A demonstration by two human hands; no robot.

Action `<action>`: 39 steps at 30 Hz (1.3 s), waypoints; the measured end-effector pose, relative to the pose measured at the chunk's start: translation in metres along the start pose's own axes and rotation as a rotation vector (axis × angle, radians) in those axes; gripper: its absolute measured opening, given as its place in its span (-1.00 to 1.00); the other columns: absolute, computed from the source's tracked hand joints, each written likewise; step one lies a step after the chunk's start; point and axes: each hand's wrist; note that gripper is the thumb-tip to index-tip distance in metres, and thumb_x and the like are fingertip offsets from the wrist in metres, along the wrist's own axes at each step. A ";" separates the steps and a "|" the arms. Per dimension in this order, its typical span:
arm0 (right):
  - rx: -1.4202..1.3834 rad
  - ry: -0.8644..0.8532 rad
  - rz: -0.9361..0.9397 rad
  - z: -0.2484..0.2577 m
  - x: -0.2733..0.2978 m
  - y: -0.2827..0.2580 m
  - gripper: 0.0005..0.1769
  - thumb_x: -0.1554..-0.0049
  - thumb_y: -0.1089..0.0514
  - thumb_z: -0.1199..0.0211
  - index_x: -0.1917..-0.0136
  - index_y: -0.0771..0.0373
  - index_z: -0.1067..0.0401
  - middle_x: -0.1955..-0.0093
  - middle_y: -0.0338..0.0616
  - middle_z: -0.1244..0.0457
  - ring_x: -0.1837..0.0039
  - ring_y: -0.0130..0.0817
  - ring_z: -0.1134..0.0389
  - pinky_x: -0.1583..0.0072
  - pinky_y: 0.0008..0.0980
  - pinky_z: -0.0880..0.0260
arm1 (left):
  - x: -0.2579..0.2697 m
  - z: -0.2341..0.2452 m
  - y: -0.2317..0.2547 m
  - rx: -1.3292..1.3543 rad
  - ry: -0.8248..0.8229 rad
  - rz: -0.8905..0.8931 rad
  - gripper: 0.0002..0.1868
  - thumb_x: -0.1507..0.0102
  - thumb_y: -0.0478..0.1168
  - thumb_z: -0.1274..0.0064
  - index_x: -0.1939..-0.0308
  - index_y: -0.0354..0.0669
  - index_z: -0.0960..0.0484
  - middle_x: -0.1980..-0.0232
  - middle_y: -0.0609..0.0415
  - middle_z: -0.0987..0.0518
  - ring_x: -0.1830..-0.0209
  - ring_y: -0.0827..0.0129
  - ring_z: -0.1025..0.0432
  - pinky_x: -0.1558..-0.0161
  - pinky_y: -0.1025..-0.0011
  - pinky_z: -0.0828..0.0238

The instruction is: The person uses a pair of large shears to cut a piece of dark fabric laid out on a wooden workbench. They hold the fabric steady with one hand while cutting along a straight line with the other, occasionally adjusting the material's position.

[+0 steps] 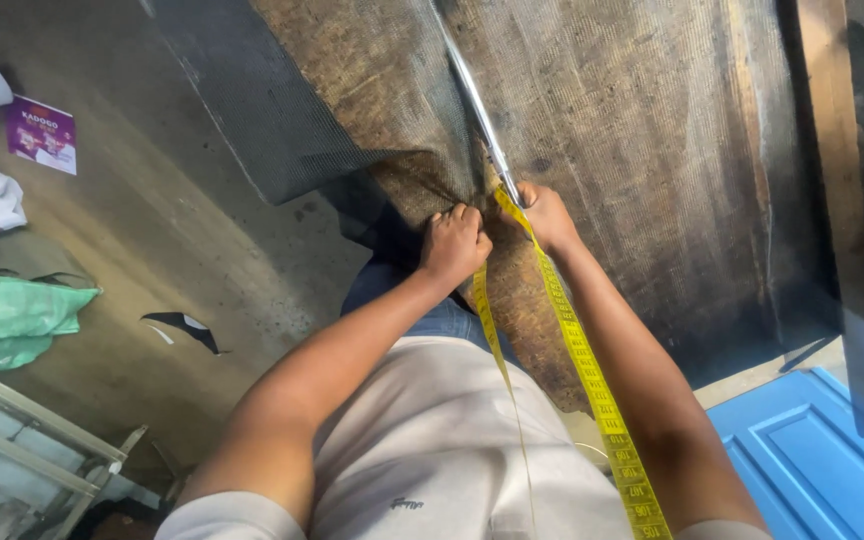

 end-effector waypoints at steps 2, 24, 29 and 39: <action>0.000 0.001 -0.006 0.000 -0.005 0.002 -0.52 0.08 -0.25 -0.65 0.15 0.07 -0.53 0.32 -0.20 -0.34 0.14 -0.32 -0.38 0.05 -0.31 -0.33 | 0.002 -0.001 0.000 0.002 0.039 -0.017 -0.83 0.00 -0.18 -0.07 0.41 0.02 -0.39 0.40 0.09 -0.42 0.48 0.00 -0.50 0.22 0.04 -0.42; 0.056 -0.053 0.005 0.016 -0.034 -0.083 -0.44 0.03 -0.34 -0.54 0.02 0.10 -0.55 0.18 -0.01 -0.40 -0.01 -0.07 -0.45 -0.07 -0.12 -0.40 | 0.007 -0.011 -0.005 -0.014 0.109 -0.074 -0.84 0.04 -0.13 -0.09 0.45 -0.08 -0.53 0.44 -0.01 -0.49 0.41 -0.03 -0.51 0.14 0.03 -0.46; -0.034 -0.006 -0.026 0.009 -0.034 -0.084 -0.55 0.02 -0.27 -0.57 0.15 0.08 -0.53 0.42 -0.18 -0.33 0.25 -0.27 -0.43 0.12 -0.33 -0.38 | 0.003 0.001 -0.004 -0.005 0.149 -0.120 -0.88 0.03 -0.16 -0.07 0.47 -0.02 -0.47 0.45 0.05 -0.44 0.46 0.03 -0.48 0.22 0.09 -0.44; 0.095 0.010 0.011 0.016 -0.048 -0.093 -0.52 -0.05 -0.22 -0.54 0.05 0.20 -0.55 0.22 0.11 -0.39 0.04 0.06 -0.47 -0.04 -0.05 -0.41 | 0.004 -0.006 -0.012 0.039 0.142 -0.153 -0.83 0.04 -0.13 -0.12 0.46 0.02 -0.46 0.43 0.08 -0.44 0.46 0.06 -0.50 0.28 0.12 -0.44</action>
Point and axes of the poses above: each hand's wrist, its own x-axis away from the middle knuckle, its own z-axis out of the back of the hand, y = z × x
